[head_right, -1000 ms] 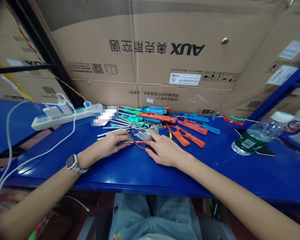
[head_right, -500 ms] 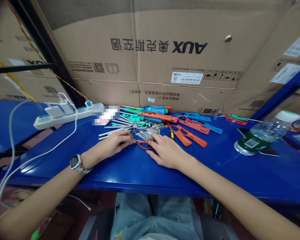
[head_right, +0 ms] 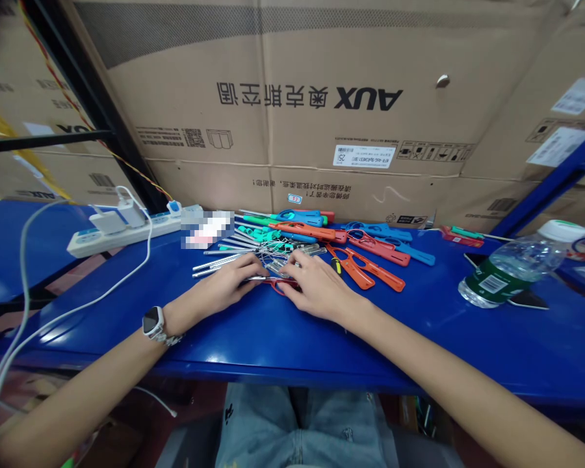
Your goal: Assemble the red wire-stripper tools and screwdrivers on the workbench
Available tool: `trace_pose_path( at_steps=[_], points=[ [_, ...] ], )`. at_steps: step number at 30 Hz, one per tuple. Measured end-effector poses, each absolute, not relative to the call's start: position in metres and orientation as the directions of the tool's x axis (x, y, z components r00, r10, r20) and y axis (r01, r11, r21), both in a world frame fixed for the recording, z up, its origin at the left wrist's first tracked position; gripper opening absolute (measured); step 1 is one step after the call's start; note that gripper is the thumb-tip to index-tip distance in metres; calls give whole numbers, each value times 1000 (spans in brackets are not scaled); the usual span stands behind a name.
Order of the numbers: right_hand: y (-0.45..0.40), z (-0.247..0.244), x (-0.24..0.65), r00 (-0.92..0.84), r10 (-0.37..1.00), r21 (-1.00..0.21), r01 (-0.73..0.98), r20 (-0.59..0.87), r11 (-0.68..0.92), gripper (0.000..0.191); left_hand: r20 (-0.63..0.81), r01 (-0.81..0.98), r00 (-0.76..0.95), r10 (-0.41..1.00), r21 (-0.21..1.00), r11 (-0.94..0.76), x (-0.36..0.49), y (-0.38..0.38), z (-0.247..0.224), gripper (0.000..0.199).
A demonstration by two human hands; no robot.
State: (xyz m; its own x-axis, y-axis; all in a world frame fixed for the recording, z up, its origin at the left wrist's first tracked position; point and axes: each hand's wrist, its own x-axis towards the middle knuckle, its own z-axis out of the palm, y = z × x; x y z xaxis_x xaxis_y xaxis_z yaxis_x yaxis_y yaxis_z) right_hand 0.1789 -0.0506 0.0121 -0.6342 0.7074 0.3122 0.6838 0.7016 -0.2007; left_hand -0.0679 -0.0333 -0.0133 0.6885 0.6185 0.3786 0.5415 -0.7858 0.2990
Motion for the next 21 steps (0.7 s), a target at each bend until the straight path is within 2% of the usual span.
trace_pose_path(
  at_steps=[5,13,18,21],
  points=[
    [-30,3,162,-660,688,-322,609,300,725,10,396,530,659,640,359,-768,-65,-33,-16,14],
    [-26,-11,167,-696,605,-369,484,387,793,15,462,472,648,606,381,-795,-62,-32,-11,9],
    [-28,-12,167,-684,628,-403,490,371,773,15,454,465,620,640,443,-766,-61,-33,-12,8],
    [-31,-13,167,-665,641,-421,491,384,762,15,426,473,639,640,439,-764,-64,-35,-12,10]
  ],
)
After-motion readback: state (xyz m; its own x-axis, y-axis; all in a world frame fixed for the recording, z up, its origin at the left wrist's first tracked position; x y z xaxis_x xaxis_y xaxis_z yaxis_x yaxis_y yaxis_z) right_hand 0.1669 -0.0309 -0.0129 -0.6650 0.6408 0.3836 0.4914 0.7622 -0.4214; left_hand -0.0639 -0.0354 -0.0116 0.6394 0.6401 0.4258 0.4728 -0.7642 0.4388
